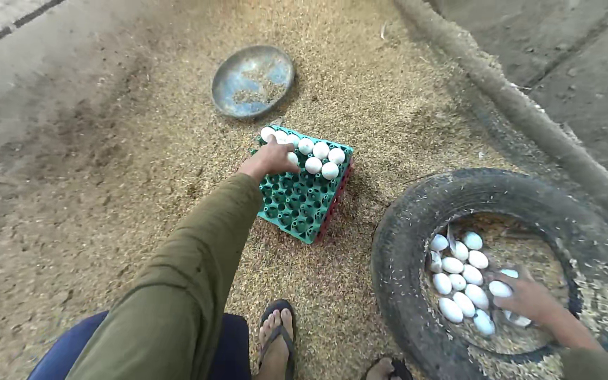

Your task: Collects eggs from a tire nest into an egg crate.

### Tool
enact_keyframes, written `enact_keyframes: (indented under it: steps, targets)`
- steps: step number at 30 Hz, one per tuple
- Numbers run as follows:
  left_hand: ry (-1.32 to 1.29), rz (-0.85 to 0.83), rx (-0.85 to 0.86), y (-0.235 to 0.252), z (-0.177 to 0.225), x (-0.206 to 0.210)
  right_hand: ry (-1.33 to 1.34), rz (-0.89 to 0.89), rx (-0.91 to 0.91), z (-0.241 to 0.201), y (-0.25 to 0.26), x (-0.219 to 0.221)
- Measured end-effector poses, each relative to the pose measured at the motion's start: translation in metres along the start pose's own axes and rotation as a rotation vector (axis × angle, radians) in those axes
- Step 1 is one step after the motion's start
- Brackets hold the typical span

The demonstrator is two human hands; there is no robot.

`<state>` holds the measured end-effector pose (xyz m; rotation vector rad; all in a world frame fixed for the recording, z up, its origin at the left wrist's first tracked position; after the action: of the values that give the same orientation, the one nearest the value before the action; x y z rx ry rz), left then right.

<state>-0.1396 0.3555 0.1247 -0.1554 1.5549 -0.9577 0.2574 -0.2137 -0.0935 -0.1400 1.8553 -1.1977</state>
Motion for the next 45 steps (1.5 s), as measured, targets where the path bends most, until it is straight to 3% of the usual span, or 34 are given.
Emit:
enact_keyframes:
  steps: [6, 11, 14, 17, 21, 29, 33, 36, 39, 42, 45]
  targets:
    - [0.079, 0.022, 0.054, 0.006, 0.012, 0.006, 0.261, 0.333, -0.074, 0.014, -0.042, -0.058]
    - [0.122, 0.067, 0.142, 0.008, 0.019, 0.003, 0.307, 0.491, -0.140, -0.026, -0.095, -0.132]
    - [0.054, -0.018, 0.217, 0.005, 0.005, -0.005, 0.265, 0.483, -0.319, -0.096, -0.126, -0.192]
    - [0.036, -0.101, 0.285, 0.006, -0.013, -0.013, 0.213, 0.456, -0.535, -0.197, -0.147, -0.246]
    - [0.092, -0.123, 0.259, 0.009, -0.026, -0.011, 0.120, 0.262, -0.678, -0.333, -0.152, -0.285]
    - [0.151, -0.035, 0.250, 0.001, -0.010, -0.012, -0.034, 0.102, -0.794, -0.528, -0.118, -0.294]
    - [-0.179, -0.053, 0.201, -0.004, -0.048, -0.029, 0.031, 0.097, -0.805, -0.604, -0.080, -0.282]
    - [-0.622, -0.150, 0.126, -0.013, -0.103, -0.026, -0.036, 0.126, -0.761, -0.651, -0.036, -0.266]
    - [-1.027, -0.190, 0.180, -0.028, -0.136, -0.015, -0.186, 0.199, -0.744, -0.684, 0.000, -0.251]
    - [-1.176, -0.169, 0.242, -0.028, -0.148, -0.004, -0.319, 0.262, -0.725, -0.707, 0.017, -0.243]
    - [-1.167, -0.127, 0.249, -0.019, -0.151, 0.001, -0.446, 0.289, -0.703, -0.721, 0.016, -0.237]
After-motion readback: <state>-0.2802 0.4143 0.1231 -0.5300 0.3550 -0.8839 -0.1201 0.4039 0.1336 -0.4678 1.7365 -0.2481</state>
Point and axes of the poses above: each hand's wrist, its own y-axis towards the middle knuckle, its own x-axis out of the palm, z = x × y, the point moved 8 cm from there along y, towards the middle knuckle, and after that the axes turned 8 degrees about -z, right-handed, at the moved point
